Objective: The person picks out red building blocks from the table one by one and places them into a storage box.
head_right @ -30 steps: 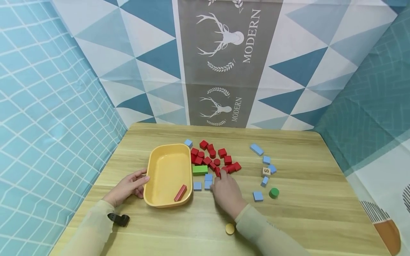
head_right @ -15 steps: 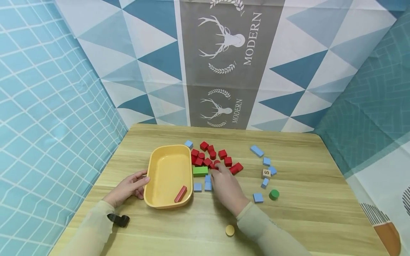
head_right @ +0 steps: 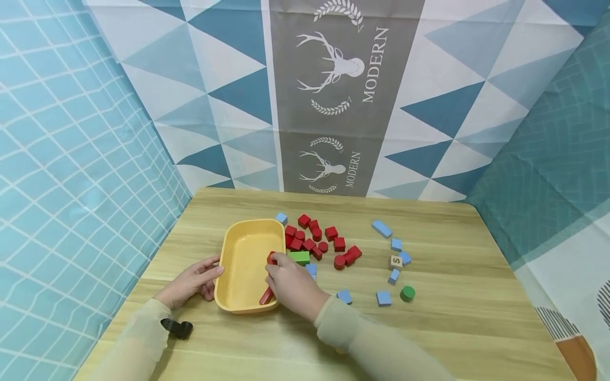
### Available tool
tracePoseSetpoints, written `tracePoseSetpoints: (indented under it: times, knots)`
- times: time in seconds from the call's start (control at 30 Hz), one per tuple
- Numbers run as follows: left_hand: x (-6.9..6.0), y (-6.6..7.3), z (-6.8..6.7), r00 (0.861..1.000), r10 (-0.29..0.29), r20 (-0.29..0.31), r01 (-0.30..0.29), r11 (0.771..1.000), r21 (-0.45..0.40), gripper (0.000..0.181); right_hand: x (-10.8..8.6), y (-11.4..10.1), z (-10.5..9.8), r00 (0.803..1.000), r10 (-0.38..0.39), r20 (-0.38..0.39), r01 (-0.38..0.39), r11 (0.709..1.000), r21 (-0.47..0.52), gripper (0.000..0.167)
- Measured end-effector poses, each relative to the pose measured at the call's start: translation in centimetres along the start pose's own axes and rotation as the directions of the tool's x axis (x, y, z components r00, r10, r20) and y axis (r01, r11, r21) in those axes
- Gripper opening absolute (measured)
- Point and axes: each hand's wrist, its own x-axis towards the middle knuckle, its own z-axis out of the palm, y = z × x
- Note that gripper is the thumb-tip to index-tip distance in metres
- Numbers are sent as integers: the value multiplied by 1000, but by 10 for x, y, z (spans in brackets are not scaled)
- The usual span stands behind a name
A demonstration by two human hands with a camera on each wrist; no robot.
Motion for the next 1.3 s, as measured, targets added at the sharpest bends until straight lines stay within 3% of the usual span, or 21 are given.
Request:
tracePoseSetpoints:
  times: [0.4,0.57,0.77,0.9,1.1,1.3]
  knots:
    - [0,1,2,1000,-25,-5,25,999,-20,77,2,-5,17,995,-91,45,98,979,-179,30]
    - [1,1,3,1000,-23,-14,23,1000,-18,76,-2,-7,20,993,-76,87,93,972,-215,28]
    - [0,1,4,1000,-22,-20,22,1000,-17,75,-3,-7,21,991,-78,110,100,973,-210,30]
    - [-1,1,4,999,-24,-25,23,999,-25,74,-5,-4,18,987,-104,120,122,981,-150,32]
    - [-2,1,5,999,-28,-31,27,999,-26,75,-15,23,1,993,-96,69,98,995,-24,34]
    - [-1,2,5,998,-46,-38,46,999,-15,77,-33,84,-28,998,27,-54,-29,999,-36,29]
